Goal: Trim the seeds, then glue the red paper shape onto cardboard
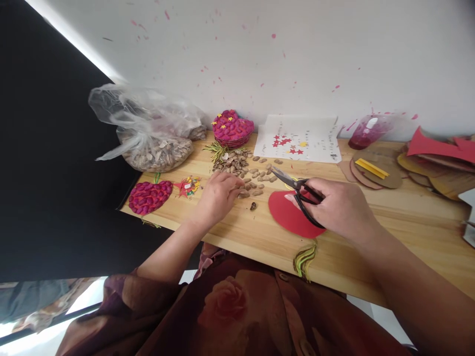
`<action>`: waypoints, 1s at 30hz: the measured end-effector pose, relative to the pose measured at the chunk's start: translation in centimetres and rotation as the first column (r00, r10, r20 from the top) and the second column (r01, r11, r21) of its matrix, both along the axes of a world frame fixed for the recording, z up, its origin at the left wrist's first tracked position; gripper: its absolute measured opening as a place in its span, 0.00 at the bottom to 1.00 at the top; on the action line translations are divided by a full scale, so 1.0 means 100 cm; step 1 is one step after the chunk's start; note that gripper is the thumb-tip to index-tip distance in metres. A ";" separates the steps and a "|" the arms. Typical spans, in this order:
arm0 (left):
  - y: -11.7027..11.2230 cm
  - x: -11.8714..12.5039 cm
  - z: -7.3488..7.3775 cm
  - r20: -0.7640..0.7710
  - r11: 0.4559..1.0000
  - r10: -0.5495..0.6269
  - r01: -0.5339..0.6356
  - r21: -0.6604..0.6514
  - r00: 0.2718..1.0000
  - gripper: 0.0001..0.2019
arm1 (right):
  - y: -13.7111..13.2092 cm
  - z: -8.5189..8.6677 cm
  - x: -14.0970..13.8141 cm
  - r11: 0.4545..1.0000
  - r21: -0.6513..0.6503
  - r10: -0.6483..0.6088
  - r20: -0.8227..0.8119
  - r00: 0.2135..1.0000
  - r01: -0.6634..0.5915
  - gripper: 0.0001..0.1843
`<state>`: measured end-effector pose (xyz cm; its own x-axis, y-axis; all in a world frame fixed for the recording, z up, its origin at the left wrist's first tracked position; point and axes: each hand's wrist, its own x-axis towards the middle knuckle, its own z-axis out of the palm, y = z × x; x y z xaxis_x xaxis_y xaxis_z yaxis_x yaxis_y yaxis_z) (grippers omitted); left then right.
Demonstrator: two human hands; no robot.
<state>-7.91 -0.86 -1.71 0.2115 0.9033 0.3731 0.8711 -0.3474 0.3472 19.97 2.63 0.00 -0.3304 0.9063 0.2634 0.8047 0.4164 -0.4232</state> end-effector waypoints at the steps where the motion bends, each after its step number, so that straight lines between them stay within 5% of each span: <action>1: 0.000 -0.002 0.001 -0.005 1.000 -0.001 0.001 -0.021 1.000 0.06 | 0.000 0.000 0.000 1.000 0.002 -0.001 0.002 1.000 0.001 0.26; 12: 0.008 0.008 0.005 -0.238 0.984 0.051 -0.090 -0.155 0.970 0.04 | 0.001 0.002 -0.001 1.000 -0.027 -0.011 0.004 1.000 0.012 0.27; 22: -0.023 0.004 0.007 -0.335 0.988 0.009 -0.061 -0.144 0.942 0.04 | 0.000 0.004 -0.001 1.000 -0.024 -0.003 0.016 1.000 0.004 0.27; 30: -0.027 -0.011 0.016 -0.253 0.991 0.083 -0.107 -0.083 0.964 0.07 | 0.002 0.004 -0.001 1.000 -0.025 -0.015 0.034 0.999 0.016 0.30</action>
